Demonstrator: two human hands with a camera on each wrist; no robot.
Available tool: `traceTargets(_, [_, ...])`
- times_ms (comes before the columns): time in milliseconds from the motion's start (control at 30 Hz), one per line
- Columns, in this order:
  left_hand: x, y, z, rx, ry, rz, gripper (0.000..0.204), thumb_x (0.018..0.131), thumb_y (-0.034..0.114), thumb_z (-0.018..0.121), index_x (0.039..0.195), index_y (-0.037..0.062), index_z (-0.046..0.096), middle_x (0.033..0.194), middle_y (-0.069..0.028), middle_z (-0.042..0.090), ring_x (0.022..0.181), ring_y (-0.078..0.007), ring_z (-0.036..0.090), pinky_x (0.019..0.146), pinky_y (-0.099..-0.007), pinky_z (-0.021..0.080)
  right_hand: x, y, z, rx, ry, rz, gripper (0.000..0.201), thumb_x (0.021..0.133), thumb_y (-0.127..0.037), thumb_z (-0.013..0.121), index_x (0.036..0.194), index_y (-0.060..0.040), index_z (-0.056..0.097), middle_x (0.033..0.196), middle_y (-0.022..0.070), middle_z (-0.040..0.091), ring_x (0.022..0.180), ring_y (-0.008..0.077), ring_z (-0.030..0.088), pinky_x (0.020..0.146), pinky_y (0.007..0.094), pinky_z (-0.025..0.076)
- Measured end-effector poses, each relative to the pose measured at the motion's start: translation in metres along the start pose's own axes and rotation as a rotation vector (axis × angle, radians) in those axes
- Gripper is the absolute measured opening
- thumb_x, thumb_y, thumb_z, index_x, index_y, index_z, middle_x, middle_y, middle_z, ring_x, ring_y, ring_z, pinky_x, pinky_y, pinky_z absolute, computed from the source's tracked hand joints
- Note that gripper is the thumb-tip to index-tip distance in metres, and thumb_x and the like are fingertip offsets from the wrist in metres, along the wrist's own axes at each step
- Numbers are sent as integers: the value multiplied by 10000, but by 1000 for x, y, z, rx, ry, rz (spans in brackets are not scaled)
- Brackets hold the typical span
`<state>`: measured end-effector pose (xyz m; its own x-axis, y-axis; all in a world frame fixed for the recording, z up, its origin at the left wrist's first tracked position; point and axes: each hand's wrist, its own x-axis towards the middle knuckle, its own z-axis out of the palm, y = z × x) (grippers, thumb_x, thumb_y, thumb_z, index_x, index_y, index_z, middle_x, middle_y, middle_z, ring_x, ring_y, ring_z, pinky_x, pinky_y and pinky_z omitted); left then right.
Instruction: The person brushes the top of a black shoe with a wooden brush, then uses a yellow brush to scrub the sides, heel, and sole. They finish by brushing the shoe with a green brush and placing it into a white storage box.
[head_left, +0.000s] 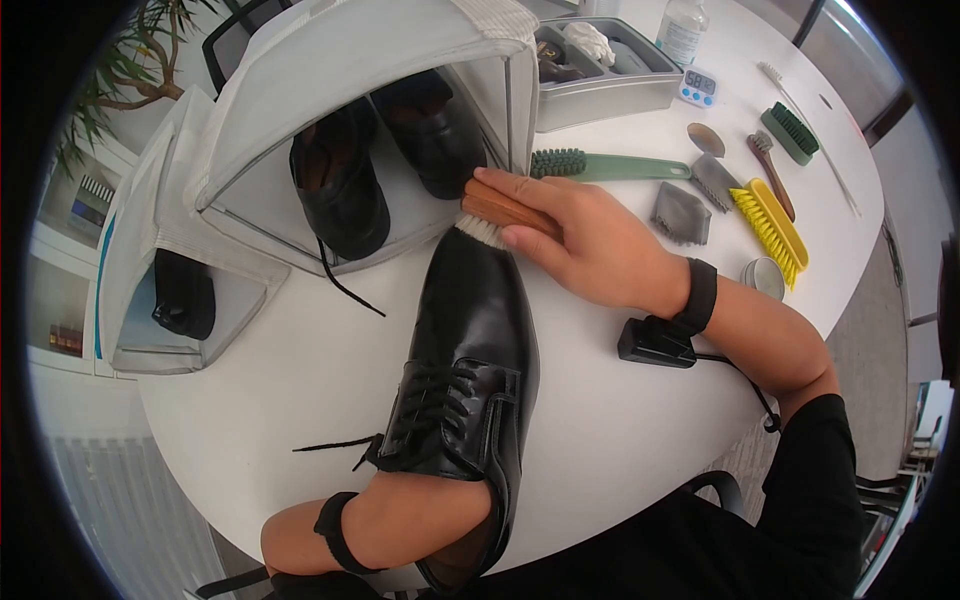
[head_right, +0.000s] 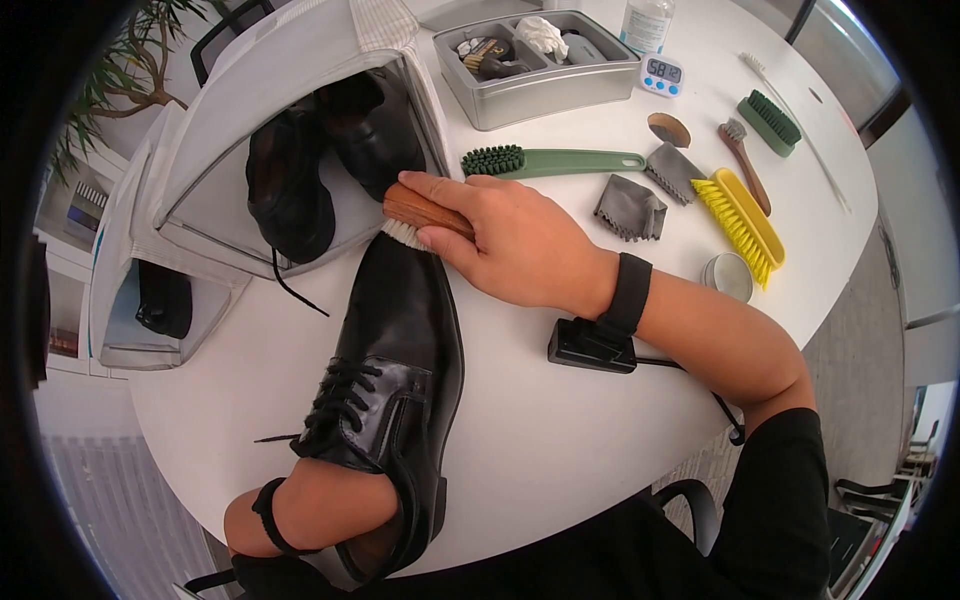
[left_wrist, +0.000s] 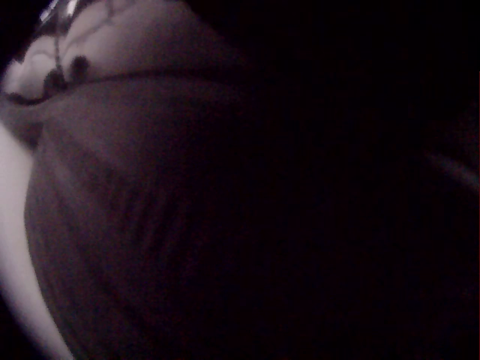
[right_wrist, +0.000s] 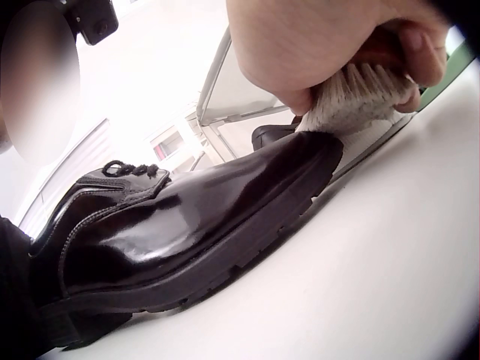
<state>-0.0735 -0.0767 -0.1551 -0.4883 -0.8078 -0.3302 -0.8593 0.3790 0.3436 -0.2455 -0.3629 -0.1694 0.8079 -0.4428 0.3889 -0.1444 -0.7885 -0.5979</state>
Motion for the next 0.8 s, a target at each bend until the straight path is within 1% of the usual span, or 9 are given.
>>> traceTargets(67, [-1,-2,12,16,-224,-35,127,876,117,640,940,68,738,869,-101,721,759,-280,725,641,-357,601,0,0,0,1,0,-1,540,985,-294,609,1462,-56,526,864,222,645,803,391,633,759,453,502])
traceTargets(100, [5,4,17,-36,-22,-3,49,850,104,659,871,84,699,749,-71,656,646,-251,683,544,-350,553,-1,0,1,3,0,3,540,986,-294,609,1464,-57,525,870,222,646,807,390,634,761,452,502])
traceTargets(167, [9,8,20,-88,180,28,31,825,92,679,802,100,660,629,-40,591,532,-223,641,448,-342,505,-2,1,1,5,0,6,541,986,-294,608,1465,-58,523,875,222,647,810,388,635,763,452,502])
traceTargets(433, [11,11,-7,-24,261,58,46,813,92,684,784,106,651,627,-38,580,522,-219,627,440,-337,492,-2,1,1,24,9,-8,540,987,-291,607,1468,-59,519,903,218,657,824,387,638,782,446,504])
traceTargets(567, [10,12,-10,-44,207,46,44,814,92,684,787,107,653,632,-38,579,525,-219,625,446,-334,493,-2,-2,-2,35,3,0,542,983,-282,611,1468,-58,519,908,219,662,824,391,640,786,449,505])
traceTargets(633, [9,12,-5,-32,251,40,38,814,92,684,790,106,658,635,-39,578,532,-218,627,451,-333,496,-2,-11,-10,-16,-103,98,575,965,-201,617,1496,-27,479,1282,276,648,1106,435,650,984,424,502])
traceTargets(667, [10,12,-3,-32,251,40,38,814,92,684,790,106,658,635,-39,578,532,-218,627,451,-333,496,-3,-10,-7,-16,-103,98,575,965,-201,617,1496,-27,479,1282,276,648,1106,435,650,984,424,502])
traceTargets(733, [13,11,0,-34,281,40,31,811,83,685,798,102,664,645,-43,589,547,-220,639,460,-332,503,-7,-7,-2,-26,-6,15,549,962,-273,643,1466,-86,530,845,196,636,754,380,638,729,444,514])
traceTargets(800, [14,11,-1,-46,279,46,30,801,72,686,802,96,667,657,-49,600,561,-227,649,471,-334,512,-9,-15,-5,-36,-18,20,547,957,-271,651,1466,-105,537,828,186,624,730,374,636,702,438,516])
